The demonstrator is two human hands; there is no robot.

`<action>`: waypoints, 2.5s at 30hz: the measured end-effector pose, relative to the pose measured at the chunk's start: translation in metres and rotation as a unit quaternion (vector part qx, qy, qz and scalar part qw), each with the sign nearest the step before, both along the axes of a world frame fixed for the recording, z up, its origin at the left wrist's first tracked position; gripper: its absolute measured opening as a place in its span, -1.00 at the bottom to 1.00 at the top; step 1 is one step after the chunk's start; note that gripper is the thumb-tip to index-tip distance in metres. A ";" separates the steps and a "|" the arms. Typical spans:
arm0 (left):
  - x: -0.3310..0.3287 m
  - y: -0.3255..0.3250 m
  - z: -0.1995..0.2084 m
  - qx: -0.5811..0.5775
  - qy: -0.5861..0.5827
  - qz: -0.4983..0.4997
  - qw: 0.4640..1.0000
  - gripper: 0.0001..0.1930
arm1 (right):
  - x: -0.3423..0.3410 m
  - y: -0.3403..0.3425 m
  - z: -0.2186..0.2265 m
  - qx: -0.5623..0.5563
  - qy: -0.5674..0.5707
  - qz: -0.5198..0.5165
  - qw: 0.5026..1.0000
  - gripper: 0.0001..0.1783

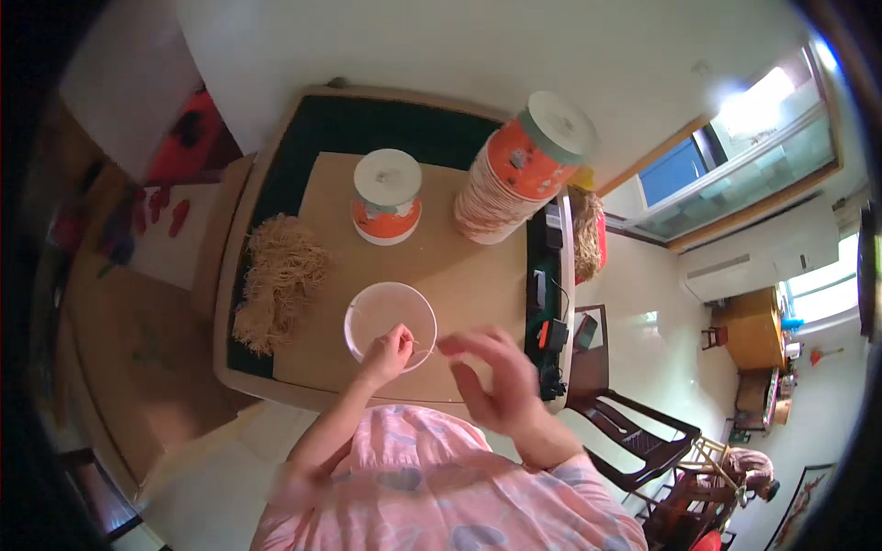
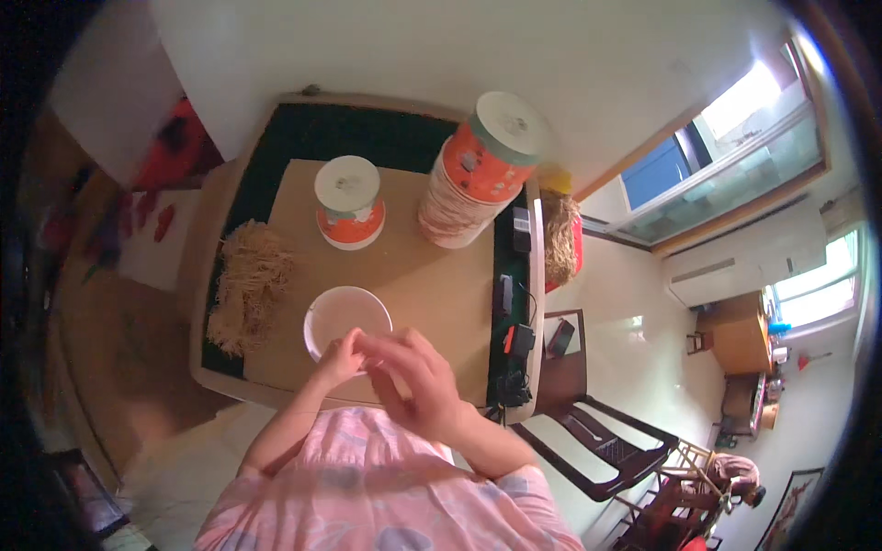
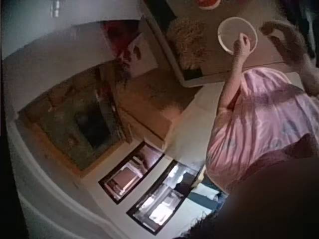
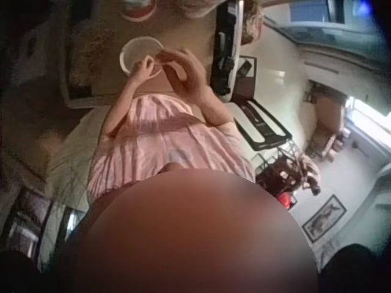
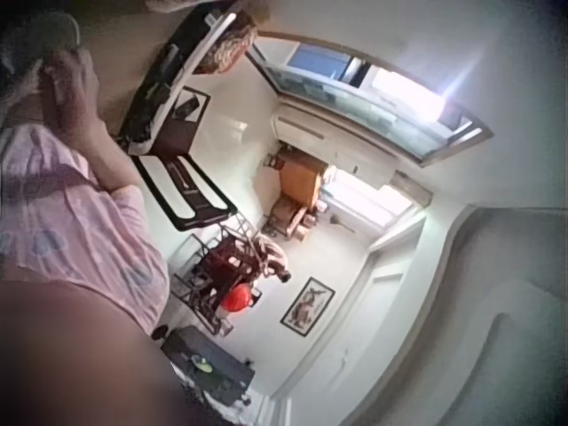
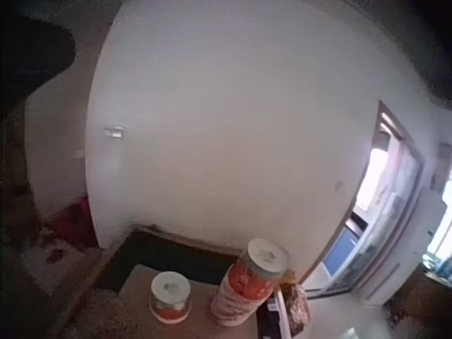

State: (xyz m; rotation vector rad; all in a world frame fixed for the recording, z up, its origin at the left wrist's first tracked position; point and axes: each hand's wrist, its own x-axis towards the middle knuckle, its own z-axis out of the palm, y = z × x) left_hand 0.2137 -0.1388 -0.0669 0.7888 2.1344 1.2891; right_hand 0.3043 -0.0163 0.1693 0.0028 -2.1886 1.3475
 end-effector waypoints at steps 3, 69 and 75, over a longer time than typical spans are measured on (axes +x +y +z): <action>0.002 -0.004 -0.003 -0.037 -0.019 0.002 0.999 -0.93 | 0.007 -0.009 0.066 0.035 0.093 0.079 0.992 -0.67; -0.006 0.003 -0.001 0.053 -0.080 0.021 0.995 -0.93 | 0.020 -0.012 -0.179 0.000 -0.252 0.018 0.968 -0.88; -0.006 0.004 0.022 0.013 -0.072 0.004 0.997 -0.93 | 0.025 -0.002 -0.192 0.002 -0.367 -0.060 0.928 -0.86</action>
